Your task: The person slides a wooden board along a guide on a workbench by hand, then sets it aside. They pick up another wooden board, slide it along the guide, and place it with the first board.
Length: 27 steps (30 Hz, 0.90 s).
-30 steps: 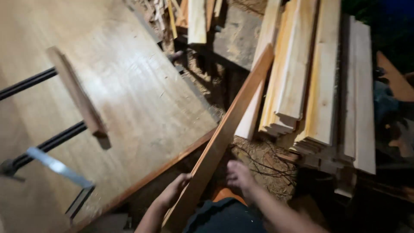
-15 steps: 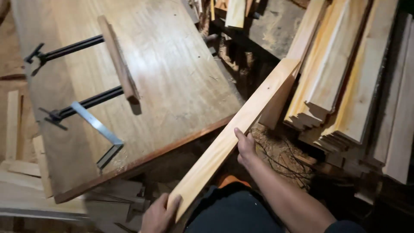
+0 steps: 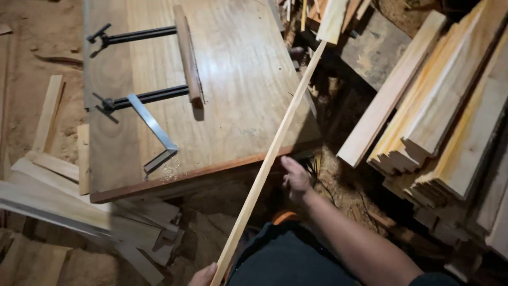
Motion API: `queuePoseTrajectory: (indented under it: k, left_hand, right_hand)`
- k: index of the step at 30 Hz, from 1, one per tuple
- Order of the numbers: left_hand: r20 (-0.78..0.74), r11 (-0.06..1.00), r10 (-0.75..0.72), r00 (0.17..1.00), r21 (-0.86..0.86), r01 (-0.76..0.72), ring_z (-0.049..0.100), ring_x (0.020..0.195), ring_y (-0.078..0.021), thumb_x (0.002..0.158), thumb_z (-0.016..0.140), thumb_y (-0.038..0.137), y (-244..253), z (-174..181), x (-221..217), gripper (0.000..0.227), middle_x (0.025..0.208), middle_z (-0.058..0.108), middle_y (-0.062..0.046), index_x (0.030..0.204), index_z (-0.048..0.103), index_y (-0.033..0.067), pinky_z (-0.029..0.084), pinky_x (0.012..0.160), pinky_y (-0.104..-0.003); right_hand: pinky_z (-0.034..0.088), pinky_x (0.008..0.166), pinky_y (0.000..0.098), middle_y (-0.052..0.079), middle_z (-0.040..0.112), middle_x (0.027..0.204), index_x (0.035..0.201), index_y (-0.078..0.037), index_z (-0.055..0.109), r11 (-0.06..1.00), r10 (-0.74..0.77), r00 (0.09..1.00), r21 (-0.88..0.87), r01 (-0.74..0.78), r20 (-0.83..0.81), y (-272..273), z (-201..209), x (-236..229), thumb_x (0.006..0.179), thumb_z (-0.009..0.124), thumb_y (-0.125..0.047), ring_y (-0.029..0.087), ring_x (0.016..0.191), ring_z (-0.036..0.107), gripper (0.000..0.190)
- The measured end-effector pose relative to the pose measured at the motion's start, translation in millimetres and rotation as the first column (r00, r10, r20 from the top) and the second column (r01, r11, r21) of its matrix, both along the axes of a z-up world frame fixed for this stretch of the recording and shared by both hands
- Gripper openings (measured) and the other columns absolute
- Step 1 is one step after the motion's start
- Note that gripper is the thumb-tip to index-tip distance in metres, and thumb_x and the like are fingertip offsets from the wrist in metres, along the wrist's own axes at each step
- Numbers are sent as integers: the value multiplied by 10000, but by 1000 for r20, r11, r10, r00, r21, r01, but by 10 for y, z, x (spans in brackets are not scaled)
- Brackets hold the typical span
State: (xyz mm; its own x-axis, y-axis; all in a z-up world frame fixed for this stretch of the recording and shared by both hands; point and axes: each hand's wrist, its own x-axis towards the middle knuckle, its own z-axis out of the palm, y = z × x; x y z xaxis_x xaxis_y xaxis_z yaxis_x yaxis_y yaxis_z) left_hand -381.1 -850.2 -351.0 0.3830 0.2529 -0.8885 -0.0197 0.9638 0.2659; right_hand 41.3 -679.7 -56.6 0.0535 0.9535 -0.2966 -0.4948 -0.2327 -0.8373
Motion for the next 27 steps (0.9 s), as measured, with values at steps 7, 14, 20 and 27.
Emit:
queuePoseTrajectory:
  k: [7, 14, 20, 27]
  left_hand:
    - [-264, 935, 63, 963, 354, 36, 769, 878, -288, 907, 593, 544, -496, 553, 128, 675, 941, 730, -190, 1311, 663, 7, 593, 830, -472]
    - [-525, 825, 33, 851, 495, 274, 809, 890, -264, 805, 749, 504, -530, 1666, 395, 586, 911, 815, -181, 1135, 715, 20, 591, 853, -404]
    - [-726, 650, -104, 680, 467, 599, 700, 787, -210, 880, 765, 512, -593, 265, -209, 452, 802, 643, -68, 1028, 625, 108, 564, 728, -382]
    - [-988, 386, 145, 54, 107, 916, 518, 604, -255, 923, 610, 511, -1075, 209, -79, 379, 677, 438, -92, 741, 582, 180, 503, 654, -416]
  right_hand:
    - [499, 631, 290, -3, 714, 972, 1063, -146, 650, 954, 250, 968, -177, -242, 25, -65, -46, -392, 1004, 547, -320, 88, 682, 601, 211]
    - [391, 934, 358, 83, 697, 1241, 1259, -98, 656, 949, 195, 940, -298, -108, 279, 117, -621, -345, 1018, 534, -480, 180, 1089, 590, 468]
    - [407, 1080, 542, 176, 589, 1454, 1444, -92, 515, 860, 27, 1000, -510, -31, -16, 252, -330, -447, 953, 489, -632, 337, 1273, 574, 730]
    - [538, 964, 483, 130, 632, 1232, 1300, -61, 607, 876, -245, 963, -451, 170, -114, 402, -1145, -329, 991, 540, -598, 297, 1079, 630, 624]
